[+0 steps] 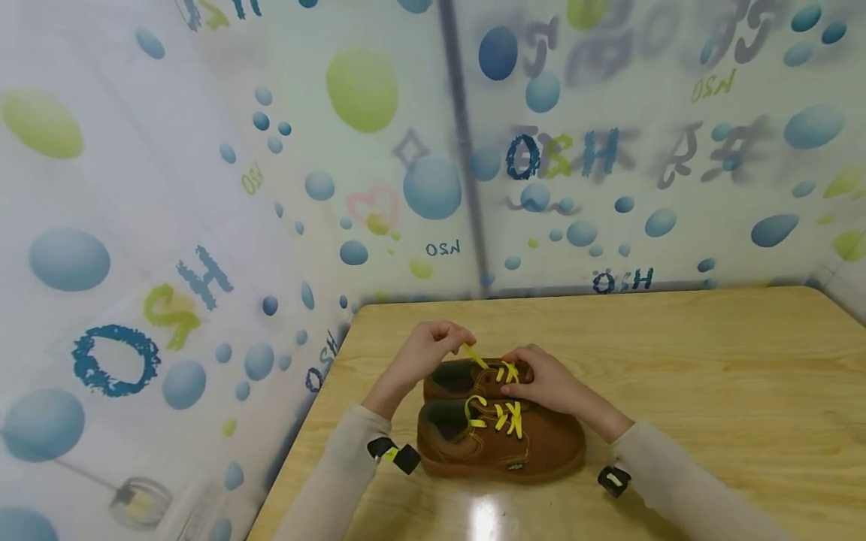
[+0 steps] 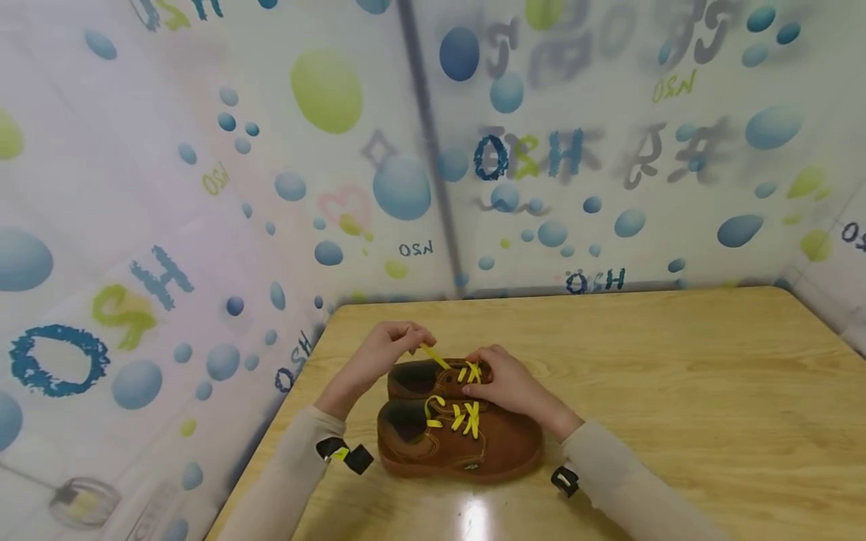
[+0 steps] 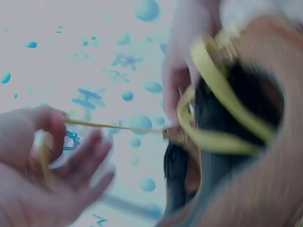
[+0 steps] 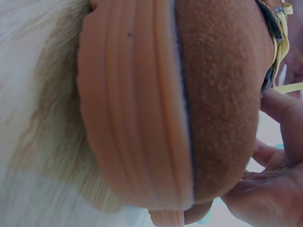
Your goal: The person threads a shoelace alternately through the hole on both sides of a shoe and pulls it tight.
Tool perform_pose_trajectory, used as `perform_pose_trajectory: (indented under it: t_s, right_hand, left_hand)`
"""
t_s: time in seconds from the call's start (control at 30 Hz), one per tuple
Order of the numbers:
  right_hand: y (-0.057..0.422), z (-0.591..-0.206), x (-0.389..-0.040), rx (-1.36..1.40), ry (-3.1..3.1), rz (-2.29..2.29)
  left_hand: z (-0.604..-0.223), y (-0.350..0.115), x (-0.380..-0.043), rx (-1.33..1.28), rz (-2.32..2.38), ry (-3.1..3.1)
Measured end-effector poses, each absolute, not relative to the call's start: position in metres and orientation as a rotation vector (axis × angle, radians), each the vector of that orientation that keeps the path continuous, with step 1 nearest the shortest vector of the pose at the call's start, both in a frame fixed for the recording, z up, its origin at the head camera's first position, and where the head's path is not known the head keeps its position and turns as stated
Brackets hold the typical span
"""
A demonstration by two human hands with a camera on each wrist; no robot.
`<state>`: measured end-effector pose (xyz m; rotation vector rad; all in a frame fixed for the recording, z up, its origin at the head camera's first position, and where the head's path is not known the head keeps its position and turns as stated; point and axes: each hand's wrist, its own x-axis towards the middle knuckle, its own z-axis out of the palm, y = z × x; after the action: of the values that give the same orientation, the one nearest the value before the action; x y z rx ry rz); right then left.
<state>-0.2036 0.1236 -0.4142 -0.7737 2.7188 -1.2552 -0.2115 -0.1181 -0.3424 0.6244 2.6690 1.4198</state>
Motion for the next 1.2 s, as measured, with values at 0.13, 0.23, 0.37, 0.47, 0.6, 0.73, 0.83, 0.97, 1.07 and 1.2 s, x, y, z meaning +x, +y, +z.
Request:
perform_pose_trajectory:
  t_s: [0.13,0.23,0.37,0.47,0.6,0.73,0.83,0.97,1.07,1.2]
  right_hand:
    - [0.125,-0.416,-0.206,-0.765,2.675,-1.298]
    - [0.128,-0.417,-0.21,-0.789,2.656,-1.326]
    - [0.129,-0.416,-0.214,-0.851,2.673,-1.344]
    - [0.126,-0.414,-0.217,-0.898,2.719,-1.302]
    - [0.123,-0.409,-0.223,-0.943,2.818,-1.173]
    - [0.121,-0.405,-0.227,-0.914,2.846,-1.115]
    - [0.12,-0.404,-0.229,-0.866,2.802,-1.145]
    - [0.119,-0.405,-0.23,-0.824,2.745,-1.2]
    - [0.118,-0.406,-0.23,-0.823,2.742,-1.22]
    - [0.116,-0.407,-0.23,-0.843,2.755,-1.238]
  left_hand:
    - [-0.34,-0.114,-0.21,0.578,1.753,2.288]
    - [-0.339,-0.112,-0.209,0.602,1.783,2.255]
    - [-0.34,-0.111,-0.208,0.665,1.668,2.371]
    - [-0.343,-0.11,-0.208,0.735,1.513,2.525]
    - [-0.348,-0.107,-0.211,0.768,1.29,2.746]
    - [-0.353,-0.1,-0.218,0.77,0.974,2.962]
    - [-0.354,-0.093,-0.224,0.78,0.703,3.06]
    - [-0.352,-0.082,-0.229,0.885,0.269,3.095]
    - [-0.351,-0.075,-0.232,0.994,-0.013,3.084]
    - [-0.351,-0.07,-0.232,1.082,-0.195,3.086]
